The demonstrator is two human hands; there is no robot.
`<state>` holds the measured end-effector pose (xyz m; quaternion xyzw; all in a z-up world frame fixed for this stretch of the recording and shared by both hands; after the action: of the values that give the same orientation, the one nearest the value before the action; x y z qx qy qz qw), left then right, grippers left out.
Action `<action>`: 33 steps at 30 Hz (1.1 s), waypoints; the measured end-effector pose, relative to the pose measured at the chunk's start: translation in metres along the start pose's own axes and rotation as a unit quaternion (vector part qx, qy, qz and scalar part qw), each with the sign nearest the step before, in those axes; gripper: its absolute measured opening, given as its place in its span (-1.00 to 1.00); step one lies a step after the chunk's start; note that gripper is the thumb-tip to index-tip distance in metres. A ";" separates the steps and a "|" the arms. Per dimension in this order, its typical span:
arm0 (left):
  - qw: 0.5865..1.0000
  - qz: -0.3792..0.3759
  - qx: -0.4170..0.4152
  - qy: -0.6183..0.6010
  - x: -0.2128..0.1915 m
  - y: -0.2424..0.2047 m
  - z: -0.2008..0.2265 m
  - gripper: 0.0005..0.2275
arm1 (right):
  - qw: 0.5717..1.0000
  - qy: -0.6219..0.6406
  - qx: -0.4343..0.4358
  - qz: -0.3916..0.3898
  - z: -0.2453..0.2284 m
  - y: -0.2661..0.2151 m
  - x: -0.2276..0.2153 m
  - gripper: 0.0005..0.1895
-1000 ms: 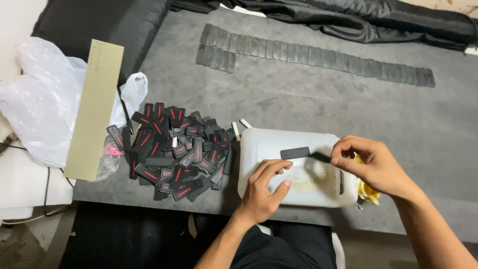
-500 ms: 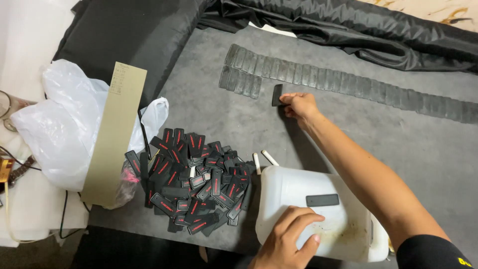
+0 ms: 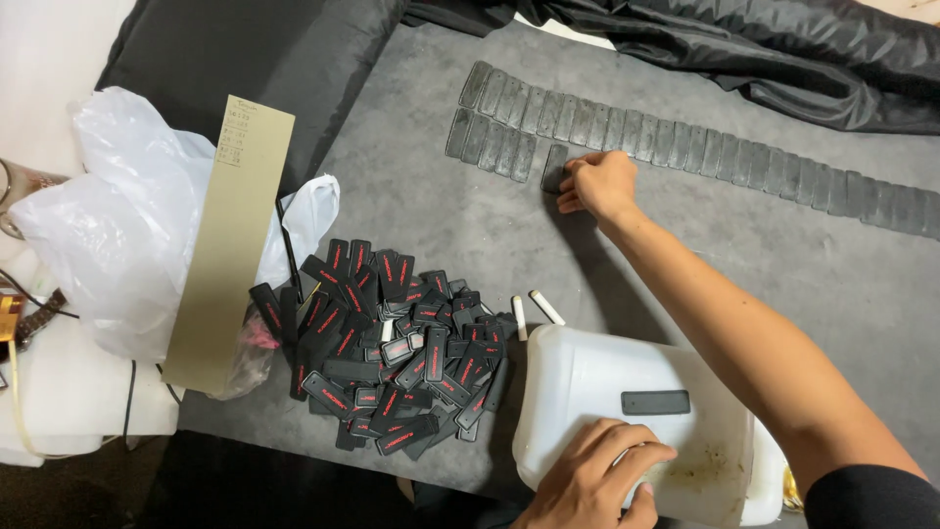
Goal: Applying adhesive to small tags and arranging them in a row on a workbench
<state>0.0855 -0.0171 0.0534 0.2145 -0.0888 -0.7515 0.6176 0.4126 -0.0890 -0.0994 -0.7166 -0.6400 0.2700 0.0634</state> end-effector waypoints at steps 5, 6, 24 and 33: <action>1.000 -0.007 -0.002 -0.001 0.001 -0.001 -0.001 -0.60 | 1.000 -0.001 0.005 -0.019 -0.003 0.000 0.010 -0.80; 1.000 -0.008 -0.001 -0.001 0.001 -0.001 0.000 -0.60 | 1.000 -0.004 0.008 -0.025 -0.005 -0.003 0.011 -0.80; 1.000 -0.011 -0.024 -0.013 -0.004 -0.001 0.005 -0.65 | 0.987 -0.126 -0.097 0.008 -0.028 -0.038 -0.003 -0.81; 0.992 0.029 -0.058 -0.107 -0.014 -0.009 0.011 -0.67 | 0.945 -0.192 -0.263 -0.020 -0.041 -0.198 -0.118 -0.74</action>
<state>0.0752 -0.0029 0.0628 0.0938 -0.1169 -0.7557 0.6376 0.2529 -0.1571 0.0576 -0.6293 -0.7028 0.2229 -0.2455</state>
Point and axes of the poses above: each hand's wrist, its own y-axis towards the middle knuckle, its own x-axis out of the palm, z = x × y, the point moved 7 cm from there along y, towards the middle knuckle, and after that the axes turned 4 degrees about -x, right-handed, at the moved point
